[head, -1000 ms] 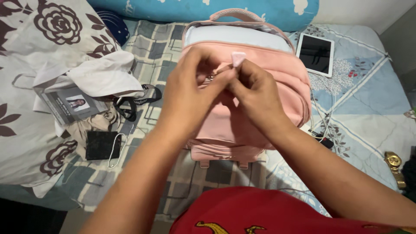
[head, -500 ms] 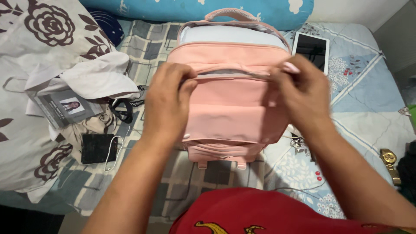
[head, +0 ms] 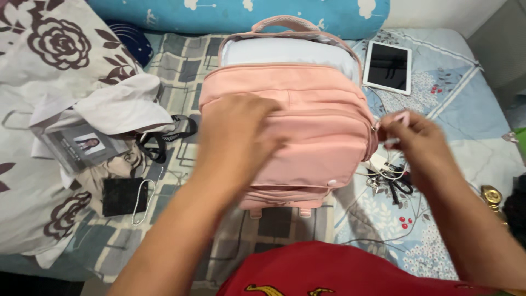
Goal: The person packs a pink backpack on a bed, placing pouches, bottles, and toiletry containers into the main compartment and side pocket, adding a water bottle, tissue roll, and a tablet, then placing a phone and wrapping a charging cable and adapter before setting them in a pocket.
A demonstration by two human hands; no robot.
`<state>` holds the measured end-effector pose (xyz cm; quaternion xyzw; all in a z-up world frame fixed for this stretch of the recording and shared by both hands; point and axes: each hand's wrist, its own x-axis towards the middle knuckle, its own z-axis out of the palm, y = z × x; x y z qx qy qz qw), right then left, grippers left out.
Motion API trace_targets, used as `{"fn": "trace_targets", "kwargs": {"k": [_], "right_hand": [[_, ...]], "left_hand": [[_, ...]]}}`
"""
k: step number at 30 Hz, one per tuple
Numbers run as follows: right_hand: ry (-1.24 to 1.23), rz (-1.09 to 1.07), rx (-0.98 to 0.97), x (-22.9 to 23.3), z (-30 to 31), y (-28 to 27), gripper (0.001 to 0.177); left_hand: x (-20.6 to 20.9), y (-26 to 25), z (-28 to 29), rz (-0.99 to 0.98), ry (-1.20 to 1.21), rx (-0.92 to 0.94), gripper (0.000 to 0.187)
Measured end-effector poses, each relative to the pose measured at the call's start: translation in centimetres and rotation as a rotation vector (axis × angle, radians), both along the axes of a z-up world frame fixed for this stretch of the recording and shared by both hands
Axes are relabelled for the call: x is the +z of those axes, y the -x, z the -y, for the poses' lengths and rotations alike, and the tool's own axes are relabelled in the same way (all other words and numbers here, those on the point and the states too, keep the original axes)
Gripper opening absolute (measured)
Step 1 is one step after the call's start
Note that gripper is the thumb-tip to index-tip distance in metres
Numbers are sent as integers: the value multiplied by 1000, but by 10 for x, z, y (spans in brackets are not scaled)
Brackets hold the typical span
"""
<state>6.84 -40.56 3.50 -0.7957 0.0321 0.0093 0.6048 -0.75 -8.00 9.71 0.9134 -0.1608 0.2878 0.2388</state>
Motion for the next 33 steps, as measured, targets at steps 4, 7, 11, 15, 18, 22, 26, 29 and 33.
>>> {"fn": "trace_targets", "kwargs": {"k": [4,7,11,15,18,22,26,29,33], "right_hand": [[-35,179,83,13,7,0,11],[-130,135,48,-21,31,8,8],[-90,-423,-54,-126,39,39,26],[112,-569,21,-162,32,16,32],[253,-102,127,-90,39,-39,45],[271,166,476,10,16,-44,69],[611,212,449,34,-45,-50,51],[465,303,318,33,-64,-83,25],[297,325,269,23,-64,-98,17]], "left_hand": [[10,-13,39,-74,-33,-112,27],[9,-12,37,5,58,-129,17],[6,2,26,-67,122,-100,15],[13,10,32,-222,129,-202,14],[15,21,29,-547,77,-230,14],[-15,50,31,-883,-3,-321,33],[-70,74,38,-686,83,-364,43],[-96,71,44,-1189,-96,-379,39],[-91,52,42,-1125,-82,-428,47]]}}
